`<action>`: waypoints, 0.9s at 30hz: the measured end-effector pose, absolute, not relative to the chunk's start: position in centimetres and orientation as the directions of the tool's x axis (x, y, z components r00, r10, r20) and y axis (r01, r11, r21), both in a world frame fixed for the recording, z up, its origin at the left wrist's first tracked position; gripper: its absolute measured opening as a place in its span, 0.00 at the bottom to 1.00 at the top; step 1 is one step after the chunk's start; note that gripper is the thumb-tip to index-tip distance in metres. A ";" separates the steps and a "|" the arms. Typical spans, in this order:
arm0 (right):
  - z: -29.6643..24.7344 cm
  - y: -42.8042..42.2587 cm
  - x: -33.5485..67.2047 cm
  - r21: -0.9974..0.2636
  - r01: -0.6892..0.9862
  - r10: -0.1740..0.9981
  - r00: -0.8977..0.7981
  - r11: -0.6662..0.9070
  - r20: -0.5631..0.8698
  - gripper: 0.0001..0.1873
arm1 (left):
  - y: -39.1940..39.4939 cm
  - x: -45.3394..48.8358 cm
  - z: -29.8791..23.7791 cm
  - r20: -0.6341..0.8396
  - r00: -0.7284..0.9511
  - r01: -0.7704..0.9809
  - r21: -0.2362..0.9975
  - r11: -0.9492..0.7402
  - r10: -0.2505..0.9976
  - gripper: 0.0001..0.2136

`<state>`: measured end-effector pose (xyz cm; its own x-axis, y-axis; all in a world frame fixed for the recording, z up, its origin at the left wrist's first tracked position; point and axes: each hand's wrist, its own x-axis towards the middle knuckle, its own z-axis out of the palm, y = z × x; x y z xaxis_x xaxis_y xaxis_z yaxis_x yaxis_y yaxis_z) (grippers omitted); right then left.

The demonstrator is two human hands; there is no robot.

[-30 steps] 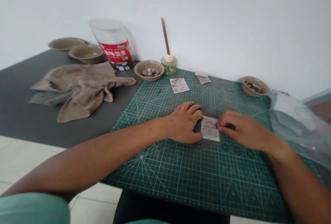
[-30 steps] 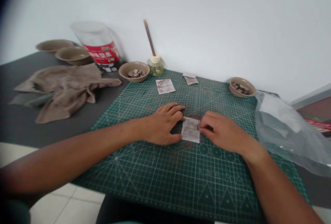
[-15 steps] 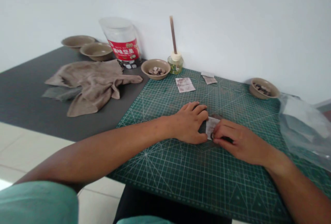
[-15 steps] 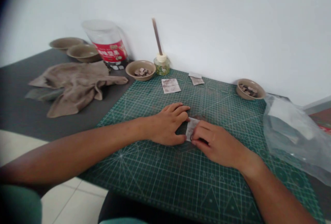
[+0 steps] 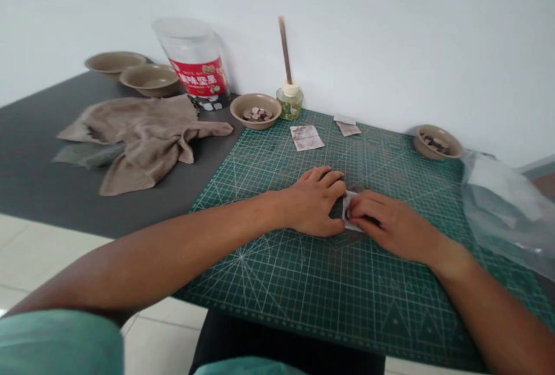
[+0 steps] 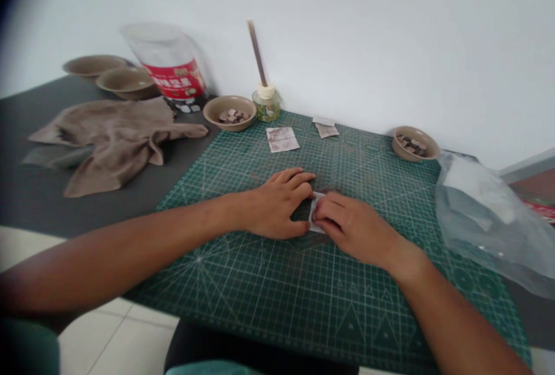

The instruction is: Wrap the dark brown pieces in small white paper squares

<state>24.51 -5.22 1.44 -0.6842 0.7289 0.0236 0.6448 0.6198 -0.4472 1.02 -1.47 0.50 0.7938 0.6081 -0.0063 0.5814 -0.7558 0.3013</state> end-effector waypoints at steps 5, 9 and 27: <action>1.9 -4.1 26.0 -0.365 0.754 0.816 -0.578 0.545 0.024 0.04 | -1.5 1.0 0.5 -0.022 0.786 0.594 0.302 -0.746 0.617 0.25; 1.9 -5.2 25.2 -0.457 0.659 0.724 -0.688 0.597 -0.046 0.07 | -1.5 1.0 0.3 -0.007 0.798 0.578 0.294 -0.762 0.602 0.27; 1.8 -3.8 26.0 -0.331 0.758 0.812 -0.582 0.562 0.048 0.04 | -1.5 1.1 0.4 0.001 0.785 0.594 0.287 -0.752 0.620 0.25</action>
<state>26.00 -3.82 1.76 -0.5819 0.8119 0.0477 0.7577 0.5625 -0.3309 1.07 -1.49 0.37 0.7847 0.6198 0.0006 0.5937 -0.7519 0.2865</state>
